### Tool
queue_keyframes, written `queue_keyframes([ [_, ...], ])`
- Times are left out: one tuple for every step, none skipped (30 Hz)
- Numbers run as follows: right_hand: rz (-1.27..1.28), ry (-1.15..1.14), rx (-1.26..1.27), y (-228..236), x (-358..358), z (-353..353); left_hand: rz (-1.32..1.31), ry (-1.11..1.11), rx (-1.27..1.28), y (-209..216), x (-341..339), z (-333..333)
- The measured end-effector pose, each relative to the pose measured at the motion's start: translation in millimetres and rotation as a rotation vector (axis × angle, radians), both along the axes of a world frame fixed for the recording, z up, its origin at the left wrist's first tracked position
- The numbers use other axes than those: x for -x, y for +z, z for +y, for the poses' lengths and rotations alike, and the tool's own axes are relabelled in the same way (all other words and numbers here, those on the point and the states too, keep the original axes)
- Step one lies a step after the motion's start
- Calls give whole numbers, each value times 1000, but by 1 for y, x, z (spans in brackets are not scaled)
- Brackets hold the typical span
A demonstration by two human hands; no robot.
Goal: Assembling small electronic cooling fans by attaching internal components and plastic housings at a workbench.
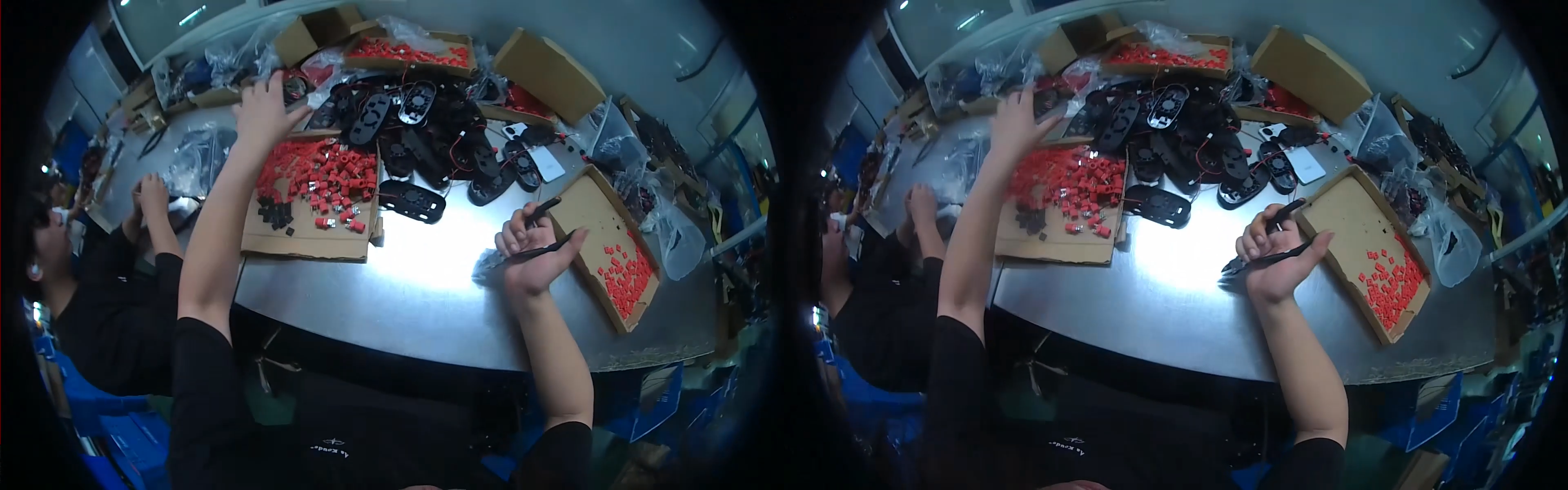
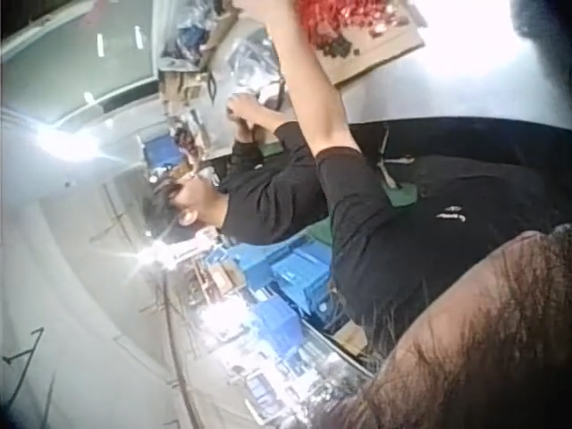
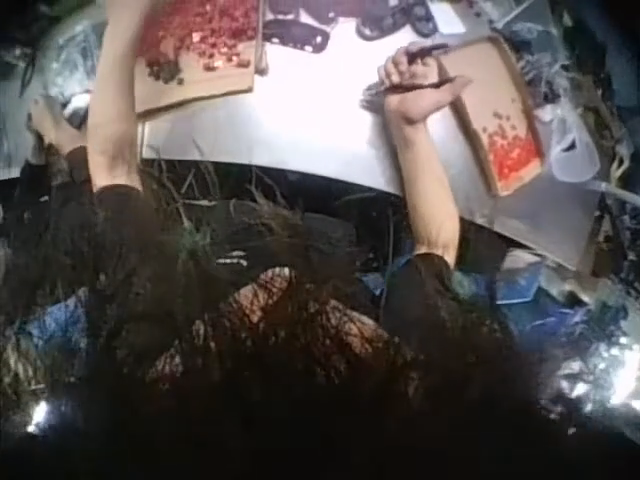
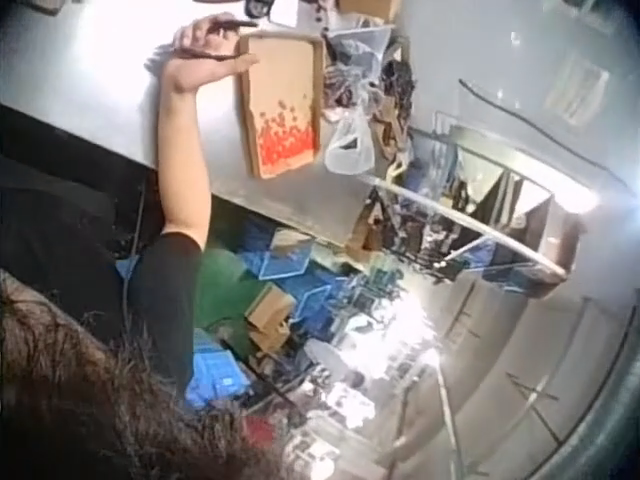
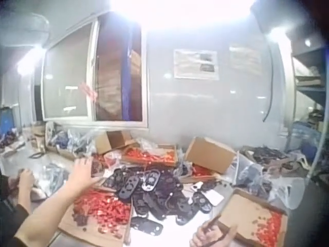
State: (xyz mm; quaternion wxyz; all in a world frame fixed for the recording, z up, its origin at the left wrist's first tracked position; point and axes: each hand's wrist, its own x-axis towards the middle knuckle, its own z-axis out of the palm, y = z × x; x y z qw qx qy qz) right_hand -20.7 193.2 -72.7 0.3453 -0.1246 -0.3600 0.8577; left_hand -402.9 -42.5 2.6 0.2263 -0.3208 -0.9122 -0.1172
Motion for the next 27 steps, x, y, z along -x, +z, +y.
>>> queue_keyframes([
  [0, 15, -27, -1, 2, 0, 343, 28, 6, -7, 18, 4],
  [-5, 19, -59, -1, 3, 2, 682, 46, 3, -7, 27, 14],
  [42, 25, -41, -2, 2, 1, 296, 51, 68, -3, 20, 38],
  [54, 38, -50, -2, 2, 2, 36, 10, 38, -3, 10, 63],
  [60, 55, -58, -3, 1, 3, -230, -27, 12, -5, -3, 84],
  [35, 57, -105, -7, 0, 6, -232, -35, 12, -13, -13, 101],
  [-18, 46, -211, -10, 1, 6, -196, -95, 54, -25, -20, 111],
  [-69, 43, -317, -11, 5, 6, -160, -148, 96, -38, -23, 116],
  [-141, 2, -547, -1, 3, 4, -131, -206, 138, -45, -33, 121],
  [-356, -88, -947, 10, 2, 2, -120, -200, 82, -46, -36, 119],
  [-575, -192, -1349, 18, 0, 4, -127, -201, 78, -42, -42, 116],
  [-580, -187, -1352, 16, 1, 6, -31, -229, -69, -38, -50, 109],
  [-770, -181, -1499, 12, 4, 7, 65, -249, -216, -35, -58, 97],
  [-956, -169, -1643, 7, 7, 4, -70, -404, -451, -27, -73, 77],
  [-1060, -93, -1638, 0, 7, 8, -206, -564, -691, -19, -92, 57],
  [-1066, -91, -1641, -7, 6, 7, -543, -543, -810, -9, -121, 32],
  [-955, -297, -1865, -13, 7, 3, -873, -499, -920, -7, -152, 0],
  [-813, -513, -2075, -14, 10, -2, -818, -546, -967, -17, -175, -29],
  [-606, -501, -2056, -1, 19, -10, -780, -611, -1011, -32, -197, -47],
  [-465, -325, -1953, 1, 36, -23, -811, -595, -1080, -48, -223, -70],
  [-344, -156, -1842, 1, 52, -37, -853, -585, -1150, -64, -247, -90],
  [-271, -135, -1867, 3, 72, -54, -1008, -547, -1188, -74, -270, -107],
  [-339, -95, -1914, 7, 90, -72, -1156, -498, -1223, -78, -289, -121],
  [-401, -52, -1963, 10, 106, -89, -1123, -502, -1250, -88, -300, -130],
  [-529, 28, -2026, 9, 122, -100, -1094, -509, -1276, -98, -306, -135],
  [-595, 34, -2032, -1, 135, -101, -1094, -497, -1307, -100, -310, -136],
  [-656, 48, -2036, -8, 143, -107, -1039, -536, -1274, -105, -310, -139],
])
